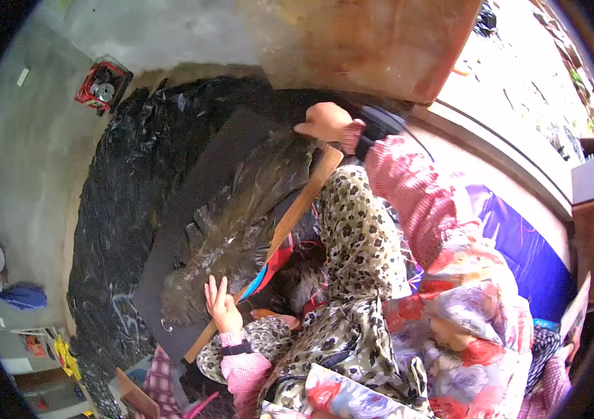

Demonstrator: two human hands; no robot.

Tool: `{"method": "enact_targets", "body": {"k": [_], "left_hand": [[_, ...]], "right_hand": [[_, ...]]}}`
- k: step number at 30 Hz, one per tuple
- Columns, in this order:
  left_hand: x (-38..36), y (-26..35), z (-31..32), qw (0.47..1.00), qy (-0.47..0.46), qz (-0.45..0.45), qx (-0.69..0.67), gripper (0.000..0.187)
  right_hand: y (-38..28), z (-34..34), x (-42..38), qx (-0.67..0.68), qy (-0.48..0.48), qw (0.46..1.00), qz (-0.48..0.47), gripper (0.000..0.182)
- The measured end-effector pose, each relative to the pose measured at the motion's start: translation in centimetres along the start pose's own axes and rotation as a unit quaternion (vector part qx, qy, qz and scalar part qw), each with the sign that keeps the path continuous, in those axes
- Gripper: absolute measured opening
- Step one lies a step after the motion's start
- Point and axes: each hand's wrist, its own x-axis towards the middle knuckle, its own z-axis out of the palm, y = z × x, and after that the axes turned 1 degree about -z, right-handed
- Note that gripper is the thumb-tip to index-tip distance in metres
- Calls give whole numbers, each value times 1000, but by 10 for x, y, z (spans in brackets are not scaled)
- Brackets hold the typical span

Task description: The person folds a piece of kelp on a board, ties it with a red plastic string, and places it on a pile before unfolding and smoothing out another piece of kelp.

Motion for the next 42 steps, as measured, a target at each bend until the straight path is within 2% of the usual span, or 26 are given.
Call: {"method": "enact_targets", "body": {"k": [2,4,5,6,7,8,10,12,13,14,16,17,18,20,23,25,26,28,31,34,36,38,39,42], "left_hand": [[0,1,-2,1000,-3,3,25,43],[0,4,-3,1000,-1,5,23,43],[0,3,-2,1000,1,9,16,43],[0,3,-2,1000,1,10,18,43],[0,4,-2,1000,4,8,11,43],[0,4,0,1000,6,5,1,43],[0,1,2,1000,10,8,-1,43],[-1,-2,4,1000,18,8,17,44],[-1,-1,5,1000,21,6,18,44],[-1,-1,5,1000,21,5,16,44],[0,0,3,1000,19,6,16,43],[0,1,2,1000,17,5,18,43],[0,1,3,1000,16,8,18,43],[-1,-1,4,1000,20,7,14,44],[0,4,1,1000,6,-4,16,44],[0,4,0,1000,-6,-7,19,44],[0,2,1,1000,-4,-4,14,44],[1,-1,3,1000,-1,1,9,44],[-1,-1,3,1000,2,0,1,43],[0,1,3,1000,3,1,8,43],[-1,-1,4,1000,15,9,12,43],[-1,-1,5,1000,20,8,8,43],[0,0,4,1000,18,5,9,43],[1,4,1,1000,9,4,23,44]], "right_hand": [[-4,13,16,-109,-89,989,42,43],[0,13,27,-88,-100,990,39,42],[2,10,30,18,1,1000,21,41],[4,8,30,122,101,987,2,39],[6,9,26,358,135,924,25,27],[-5,-4,9,517,148,842,26,15],[21,1,-7,592,151,787,80,13],[48,8,-27,490,91,851,163,15],[50,15,-35,436,126,864,217,16],[54,17,-40,404,130,881,207,16],[61,24,-38,302,150,933,121,15],[60,25,-37,241,162,956,43,15],[51,23,-33,176,171,969,-37,16],[35,24,-15,122,192,968,-107,15],[9,30,10,87,173,971,-142,17],[-3,35,21,-13,86,977,-195,22],[-6,34,26,-50,35,979,-192,25],[-10,32,29,-44,65,980,-183,21],[-7,9,17,-11,179,948,-263,13],[2,-5,-24,-33,202,934,-293,12],[23,-1,-51,-80,156,947,-271,11],[46,3,-71,-157,32,961,-227,13],[59,4,-70,-129,-20,967,-220,17],[59,-8,-57,-18,-7,991,-131,23]]}}
